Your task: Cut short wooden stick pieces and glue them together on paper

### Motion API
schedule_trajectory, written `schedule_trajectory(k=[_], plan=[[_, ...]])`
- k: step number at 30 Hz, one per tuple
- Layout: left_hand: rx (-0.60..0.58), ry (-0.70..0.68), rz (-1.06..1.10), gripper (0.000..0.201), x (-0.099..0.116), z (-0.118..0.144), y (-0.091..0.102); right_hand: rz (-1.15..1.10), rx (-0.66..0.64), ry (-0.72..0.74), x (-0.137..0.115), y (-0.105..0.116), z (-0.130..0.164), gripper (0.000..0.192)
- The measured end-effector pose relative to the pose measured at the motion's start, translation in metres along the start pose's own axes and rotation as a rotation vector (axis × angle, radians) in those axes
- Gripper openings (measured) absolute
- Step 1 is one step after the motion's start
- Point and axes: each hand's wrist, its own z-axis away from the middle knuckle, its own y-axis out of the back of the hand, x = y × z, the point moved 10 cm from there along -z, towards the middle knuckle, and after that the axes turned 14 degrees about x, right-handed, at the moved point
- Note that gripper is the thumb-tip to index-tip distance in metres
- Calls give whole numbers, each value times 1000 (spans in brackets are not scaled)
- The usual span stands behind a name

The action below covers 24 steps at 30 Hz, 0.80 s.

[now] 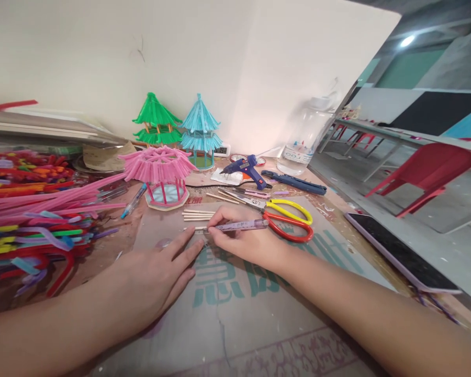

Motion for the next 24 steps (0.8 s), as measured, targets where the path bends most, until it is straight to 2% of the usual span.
schedule_trajectory(k=[7, 17, 24], plan=[[56, -16, -9, 46, 1, -1, -1, 40, -26, 5, -1, -1, 1, 9], [81, -30, -19, 44, 3, 1, 1, 118, -13, 93, -6, -2, 0, 10], [12, 2, 5, 46, 0, 1, -3, 153, -2, 133, -8, -2, 1, 10]])
